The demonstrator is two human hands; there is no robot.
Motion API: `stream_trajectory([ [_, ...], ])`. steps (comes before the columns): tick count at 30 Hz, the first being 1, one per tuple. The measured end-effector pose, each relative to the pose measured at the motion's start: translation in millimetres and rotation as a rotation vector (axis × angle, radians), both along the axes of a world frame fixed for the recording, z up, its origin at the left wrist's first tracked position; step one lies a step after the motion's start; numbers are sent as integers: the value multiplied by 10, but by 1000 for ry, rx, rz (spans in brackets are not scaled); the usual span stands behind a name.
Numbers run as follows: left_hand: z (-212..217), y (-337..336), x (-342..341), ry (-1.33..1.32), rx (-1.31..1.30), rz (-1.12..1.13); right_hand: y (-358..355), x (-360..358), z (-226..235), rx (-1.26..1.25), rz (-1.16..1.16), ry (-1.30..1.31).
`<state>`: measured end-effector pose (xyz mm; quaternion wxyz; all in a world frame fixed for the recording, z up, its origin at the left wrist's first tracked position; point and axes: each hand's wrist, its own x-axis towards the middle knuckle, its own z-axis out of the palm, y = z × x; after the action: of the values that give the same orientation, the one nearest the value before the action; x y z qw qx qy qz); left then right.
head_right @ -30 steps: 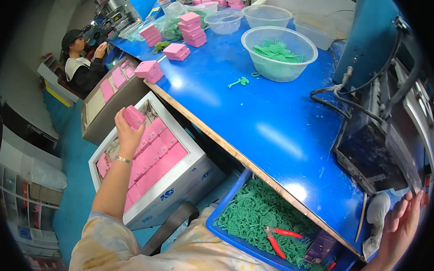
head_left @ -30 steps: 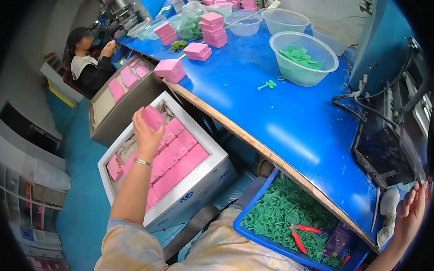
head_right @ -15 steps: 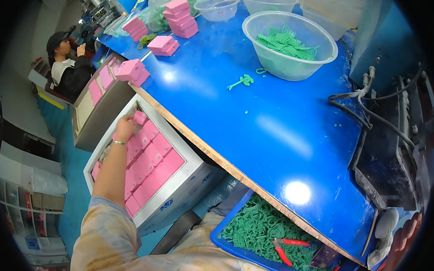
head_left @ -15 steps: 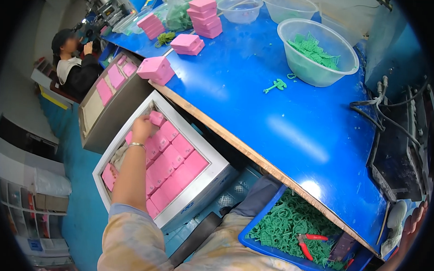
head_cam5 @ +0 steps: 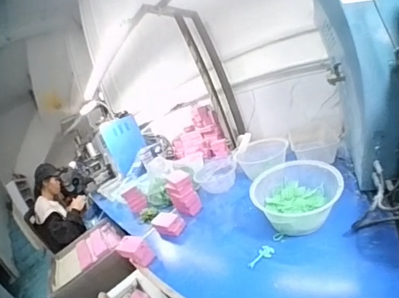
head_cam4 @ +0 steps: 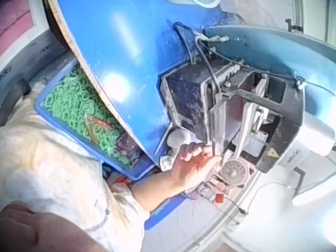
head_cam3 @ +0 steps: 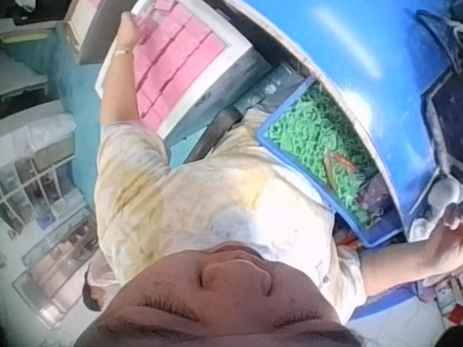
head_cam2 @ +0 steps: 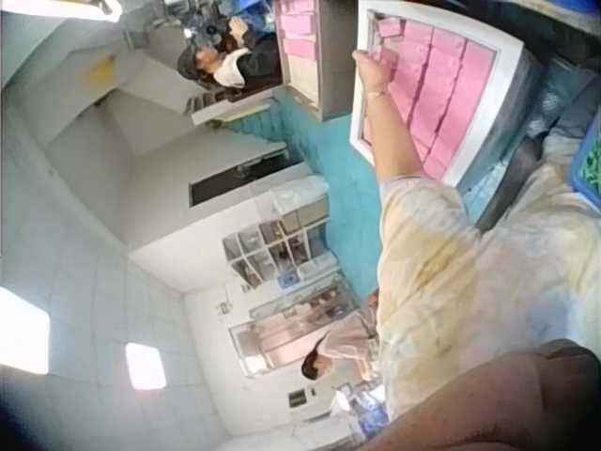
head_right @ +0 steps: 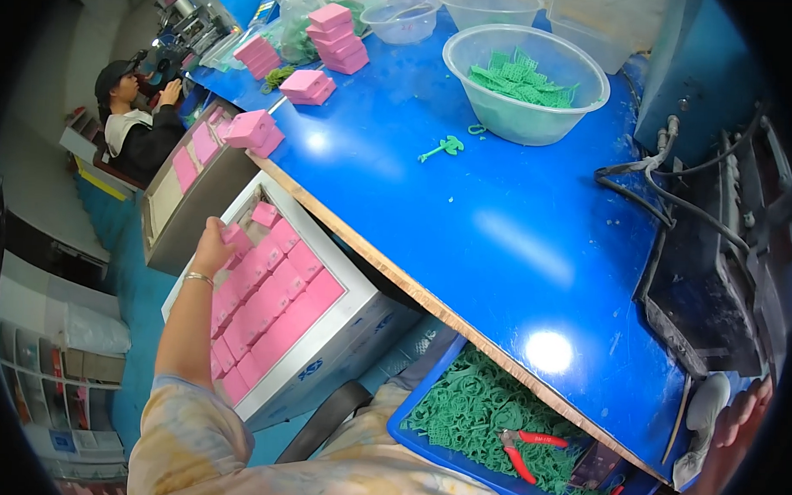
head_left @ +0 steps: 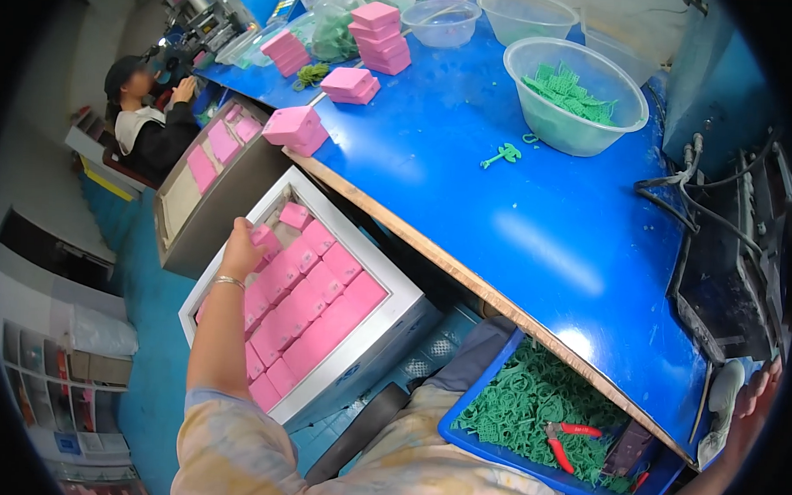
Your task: The recorder is seen cleaning and assembling small pink and yellow candle or wax molds at a workstation.
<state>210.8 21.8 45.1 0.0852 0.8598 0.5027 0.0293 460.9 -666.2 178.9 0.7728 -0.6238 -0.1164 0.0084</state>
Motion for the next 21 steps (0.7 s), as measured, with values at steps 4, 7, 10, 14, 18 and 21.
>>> stream_trajectory([
  [4, 148, -662, 73, -312, 256, -193, 759, -525, -372, -50, -67, 60],
  [7, 315, -1516, 262, -639, 35, -589, 1229, -955, -379, -170, 522, 296],
  [10, 620, -2490, 496, -738, -254, -873, 1359, -1117, -630, 2, 814, 570],
  [14, 650, -3330, 697, -909, -334, -1172, 1634, -1248, -805, 220, 817, 353],
  [18, 647, -3802, 863, -737, -571, -1434, 1473, -1344, -749, -286, 681, 360],
  [21, 672, -3948, 881, -798, -812, -1407, 1360, -1361, -993, -109, 464, 35],
])
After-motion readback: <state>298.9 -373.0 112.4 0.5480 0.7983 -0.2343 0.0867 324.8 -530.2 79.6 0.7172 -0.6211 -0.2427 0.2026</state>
